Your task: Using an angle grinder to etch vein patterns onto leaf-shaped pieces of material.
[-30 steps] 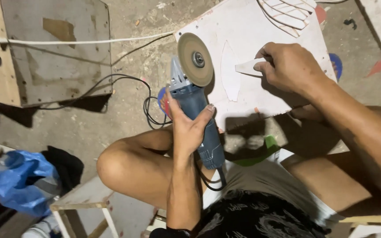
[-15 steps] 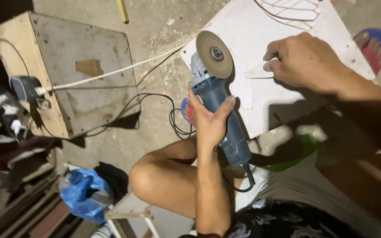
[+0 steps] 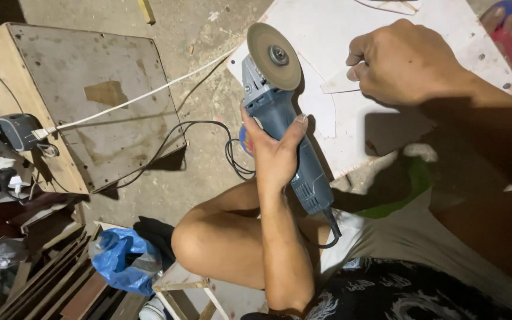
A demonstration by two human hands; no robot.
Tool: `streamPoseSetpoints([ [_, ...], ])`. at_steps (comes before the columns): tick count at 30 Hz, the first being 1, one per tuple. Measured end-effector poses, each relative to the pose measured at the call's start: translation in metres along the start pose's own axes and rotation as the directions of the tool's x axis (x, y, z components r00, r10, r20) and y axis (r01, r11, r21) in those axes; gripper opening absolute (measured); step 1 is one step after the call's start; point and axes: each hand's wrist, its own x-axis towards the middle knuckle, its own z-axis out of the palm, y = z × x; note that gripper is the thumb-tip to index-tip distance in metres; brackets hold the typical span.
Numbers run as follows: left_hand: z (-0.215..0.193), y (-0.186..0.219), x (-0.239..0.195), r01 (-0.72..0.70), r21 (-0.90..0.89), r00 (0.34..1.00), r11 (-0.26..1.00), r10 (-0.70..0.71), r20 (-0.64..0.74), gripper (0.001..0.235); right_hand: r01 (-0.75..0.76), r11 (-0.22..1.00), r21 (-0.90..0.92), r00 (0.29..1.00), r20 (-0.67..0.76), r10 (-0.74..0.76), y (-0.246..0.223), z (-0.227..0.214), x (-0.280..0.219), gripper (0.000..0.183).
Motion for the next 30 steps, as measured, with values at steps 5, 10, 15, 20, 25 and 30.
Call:
streamPoseSetpoints([
  [5,0.001,0.001,0.001,-0.003,-0.013,1.0,1.0,0.003,0.015,0.09,-0.013,0.999,-0.043,1.0,-0.015,0.013,-0.001,0.002,0.0,0.021],
  [10,0.001,-0.003,0.001,0.008,0.013,1.0,1.0,-0.008,0.024,0.094,-0.015,0.998,-0.053,1.0,0.014,0.016,-0.005,0.0,0.001,0.022],
  [15,0.0,0.001,0.003,0.002,0.022,0.999,1.0,-0.003,0.035,0.091,-0.003,0.995,-0.102,1.0,0.0,0.003,-0.002,0.005,0.002,0.022],
  [20,-0.001,0.001,0.005,0.014,-0.042,0.998,0.999,-0.011,0.059,0.087,0.003,0.993,-0.115,1.0,-0.014,-0.005,-0.002,0.004,0.001,0.022],
  [25,-0.001,0.002,0.006,0.001,-0.09,0.997,0.996,0.006,0.079,0.082,0.024,0.995,-0.094,1.0,-0.01,-0.025,-0.001,0.005,0.001,0.021],
  [30,0.0,0.003,0.005,0.013,-0.047,0.997,0.999,-0.009,0.073,0.083,0.073,0.995,-0.074,0.996,-0.046,-0.077,0.003,0.01,0.002,0.022],
])
